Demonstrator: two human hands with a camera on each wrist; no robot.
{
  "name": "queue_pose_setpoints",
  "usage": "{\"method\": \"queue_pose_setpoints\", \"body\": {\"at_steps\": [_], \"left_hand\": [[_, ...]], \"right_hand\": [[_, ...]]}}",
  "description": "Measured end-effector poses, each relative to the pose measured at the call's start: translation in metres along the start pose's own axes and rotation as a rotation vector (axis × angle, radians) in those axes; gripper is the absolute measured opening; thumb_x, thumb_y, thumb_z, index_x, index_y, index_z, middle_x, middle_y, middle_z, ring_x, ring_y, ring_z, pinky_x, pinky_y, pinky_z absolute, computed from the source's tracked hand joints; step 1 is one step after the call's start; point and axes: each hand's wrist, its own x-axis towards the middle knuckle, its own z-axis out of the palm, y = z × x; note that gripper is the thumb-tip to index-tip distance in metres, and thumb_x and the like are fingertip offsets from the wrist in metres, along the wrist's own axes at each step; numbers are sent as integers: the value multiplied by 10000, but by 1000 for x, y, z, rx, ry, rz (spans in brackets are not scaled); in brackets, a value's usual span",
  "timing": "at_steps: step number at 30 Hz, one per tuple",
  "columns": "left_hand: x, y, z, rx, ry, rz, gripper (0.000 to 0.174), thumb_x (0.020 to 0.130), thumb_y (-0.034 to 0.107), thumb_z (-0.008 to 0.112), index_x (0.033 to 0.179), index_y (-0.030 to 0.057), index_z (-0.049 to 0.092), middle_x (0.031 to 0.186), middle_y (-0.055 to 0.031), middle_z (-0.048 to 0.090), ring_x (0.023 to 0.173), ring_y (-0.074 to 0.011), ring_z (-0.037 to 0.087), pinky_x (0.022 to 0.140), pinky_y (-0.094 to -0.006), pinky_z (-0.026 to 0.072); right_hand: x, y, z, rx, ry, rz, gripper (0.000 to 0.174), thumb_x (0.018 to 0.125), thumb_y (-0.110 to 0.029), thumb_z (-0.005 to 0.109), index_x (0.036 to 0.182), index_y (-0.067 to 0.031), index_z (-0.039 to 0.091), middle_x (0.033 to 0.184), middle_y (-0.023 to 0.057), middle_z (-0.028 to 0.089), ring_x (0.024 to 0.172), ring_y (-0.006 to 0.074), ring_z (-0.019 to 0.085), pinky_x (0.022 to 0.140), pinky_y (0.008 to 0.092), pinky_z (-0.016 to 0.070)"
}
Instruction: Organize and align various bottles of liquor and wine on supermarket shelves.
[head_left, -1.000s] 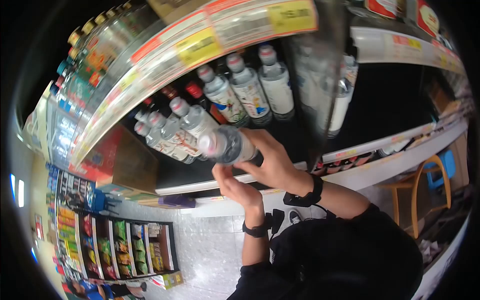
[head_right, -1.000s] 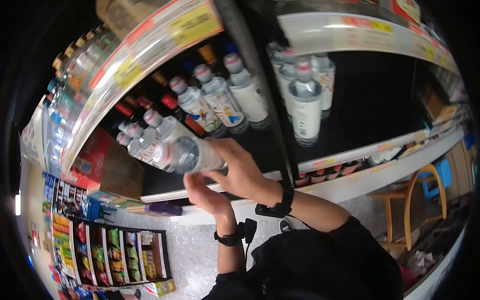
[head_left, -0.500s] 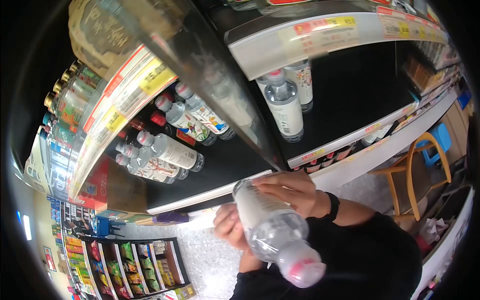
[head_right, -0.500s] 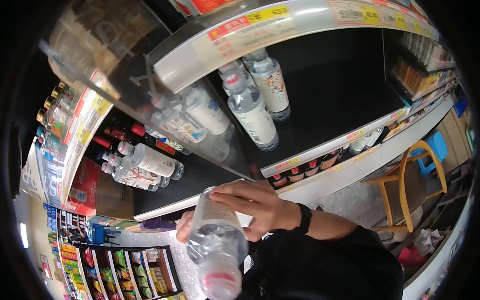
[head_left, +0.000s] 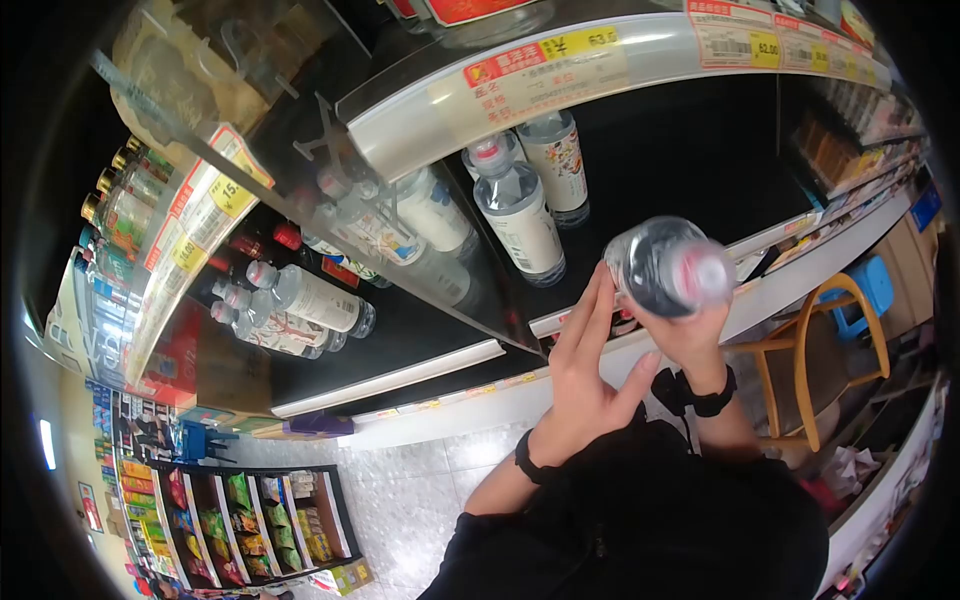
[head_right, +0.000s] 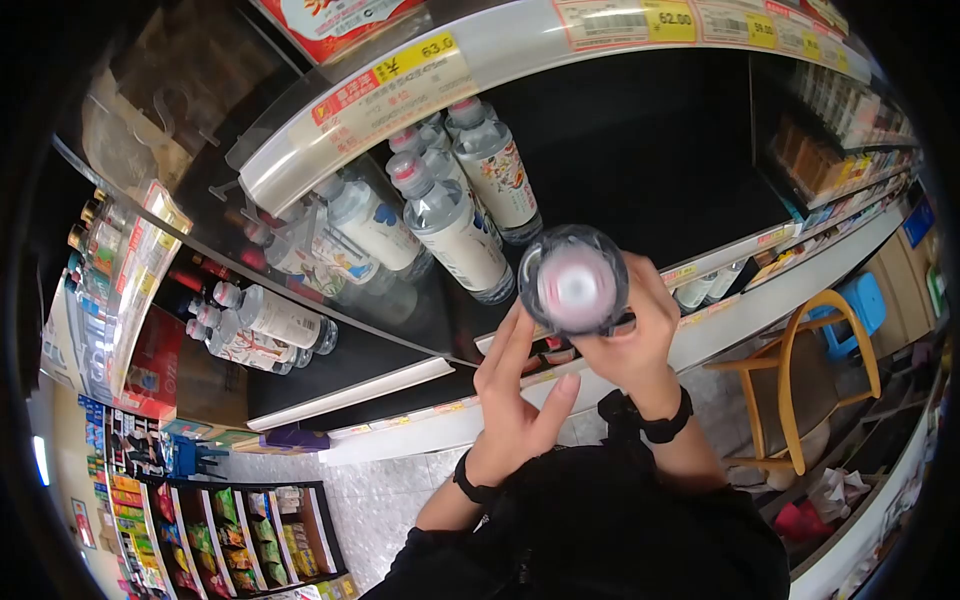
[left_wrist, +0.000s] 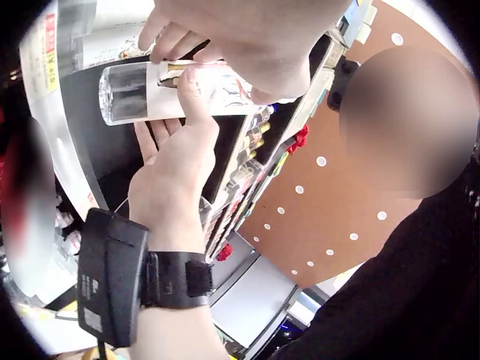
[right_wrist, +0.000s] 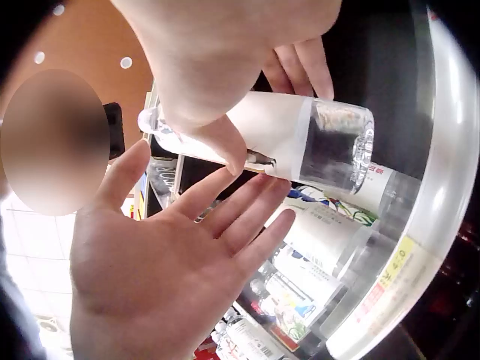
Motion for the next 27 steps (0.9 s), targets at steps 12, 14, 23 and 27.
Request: {"method": "queue_pose_setpoints", "body": {"at_steps": [12,14,23,27], "left_hand": [[16,-25,7,-62,24,-212,800,926,278,702,1497,-137,324,1508,-398,361,1387,-467,448,1053,-435,465],[18,-34,7,-14,27,-163,775,950,297,676,1515,-101,325,1526,-352,375,1378,-429,465,1040,-435,484],[19,-8,6,0,-36,-264,758,985,295,644,1524,-104,291,1568,-311,333,1361,-383,491,959,-411,562],[19,-12,13,-92,3,-242,776,961,296,678,1494,-133,314,1537,-409,270,1344,-457,486,747,-370,637]], "right_hand": [[20,22,35,55,-69,179,643,711,-116,877,1288,21,628,1056,162,704,933,272,736,828,379,620],[23,22,37,7,-134,231,690,720,-62,866,1346,37,593,1099,153,696,1027,243,717,860,372,611],[21,29,41,-2,-124,175,675,733,-132,862,1345,-19,599,1050,195,706,924,310,732,792,360,589],[24,28,35,53,-192,197,708,749,-124,848,1390,-27,561,1107,225,699,1007,358,720,848,384,584]]}}
